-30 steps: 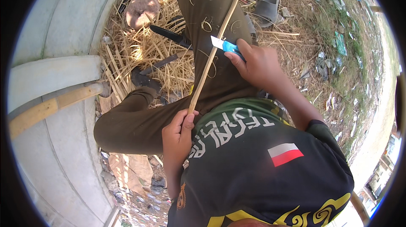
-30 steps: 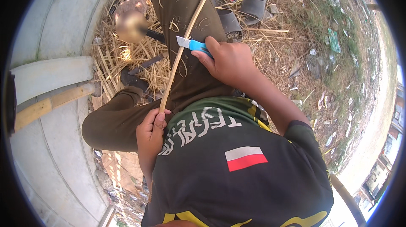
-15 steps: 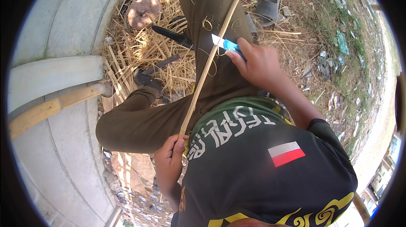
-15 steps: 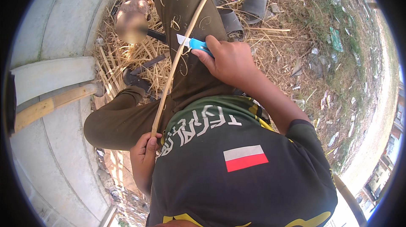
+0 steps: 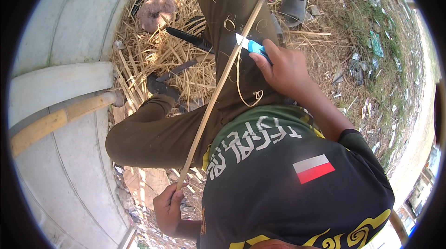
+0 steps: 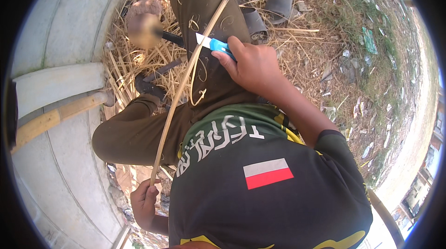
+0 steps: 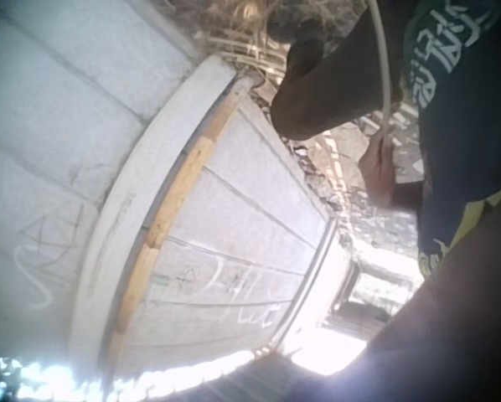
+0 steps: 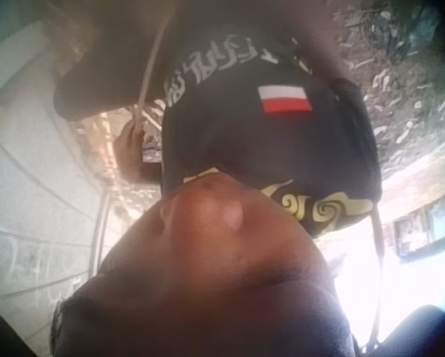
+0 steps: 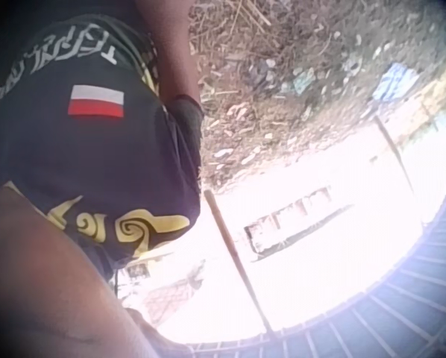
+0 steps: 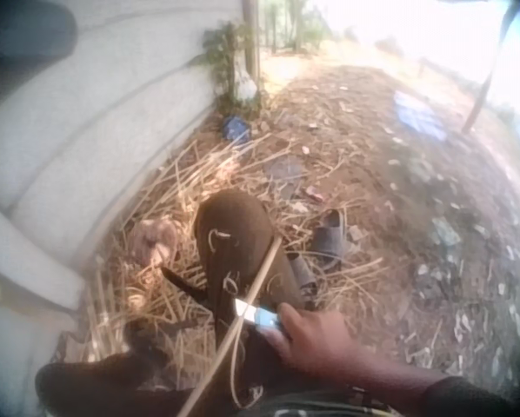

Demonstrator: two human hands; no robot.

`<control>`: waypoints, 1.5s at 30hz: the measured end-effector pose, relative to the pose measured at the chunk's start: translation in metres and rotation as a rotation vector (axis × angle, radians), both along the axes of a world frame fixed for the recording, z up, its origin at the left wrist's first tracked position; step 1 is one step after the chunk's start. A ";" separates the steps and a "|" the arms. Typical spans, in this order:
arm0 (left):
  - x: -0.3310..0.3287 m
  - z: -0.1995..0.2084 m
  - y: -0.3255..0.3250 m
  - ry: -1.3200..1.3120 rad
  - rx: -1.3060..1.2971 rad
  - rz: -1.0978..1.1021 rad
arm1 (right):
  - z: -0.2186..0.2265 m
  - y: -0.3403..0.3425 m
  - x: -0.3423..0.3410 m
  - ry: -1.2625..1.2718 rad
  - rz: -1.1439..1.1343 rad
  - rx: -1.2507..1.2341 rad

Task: The person sits on the ground and uses a knife to shave and smooth a thin bamboo stick. They hold the stick with one hand and scrape the blade along its length to remove the outer layer, creating thin shavings.

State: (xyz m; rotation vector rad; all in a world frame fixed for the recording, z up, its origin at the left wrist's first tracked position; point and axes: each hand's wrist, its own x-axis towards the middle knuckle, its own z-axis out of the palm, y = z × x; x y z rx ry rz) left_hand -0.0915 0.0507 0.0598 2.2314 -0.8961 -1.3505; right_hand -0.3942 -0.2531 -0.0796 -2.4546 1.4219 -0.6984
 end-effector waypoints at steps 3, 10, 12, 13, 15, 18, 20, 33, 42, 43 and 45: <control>0.010 0.004 0.019 0.005 -0.006 -0.002 | 0.001 0.000 0.003 0.011 -0.001 -0.006; 0.050 0.017 0.066 0.048 0.055 0.086 | 0.000 0.001 -0.001 0.053 -0.032 0.001; 0.054 0.013 0.082 0.071 0.040 0.129 | 0.002 -0.001 0.002 0.054 -0.009 0.014; 0.056 0.011 0.090 0.084 0.034 0.136 | 0.003 0.001 0.002 0.046 -0.006 0.043; 0.062 0.008 0.098 0.093 0.016 0.141 | 0.004 0.002 0.002 0.038 0.009 0.048; 0.092 0.002 0.142 0.066 -0.062 0.201 | 0.004 -0.005 -0.005 -0.077 -0.052 0.164; 0.136 -0.020 0.219 0.028 -0.162 0.309 | 0.004 -0.024 -0.011 -0.311 -0.238 0.486; 0.047 -0.071 0.035 0.350 -0.774 0.453 | -0.013 -0.009 -0.010 -0.426 -0.130 0.269; -0.079 -0.109 -0.219 0.343 -0.537 -0.119 | 0.015 -0.019 -0.012 -0.143 0.192 0.113; -0.082 -0.112 -0.225 0.365 -0.529 -0.134 | 0.019 -0.021 -0.013 -0.026 0.163 0.183; -0.084 -0.118 -0.231 0.399 -0.518 -0.133 | 0.030 -0.022 -0.011 0.061 0.168 0.227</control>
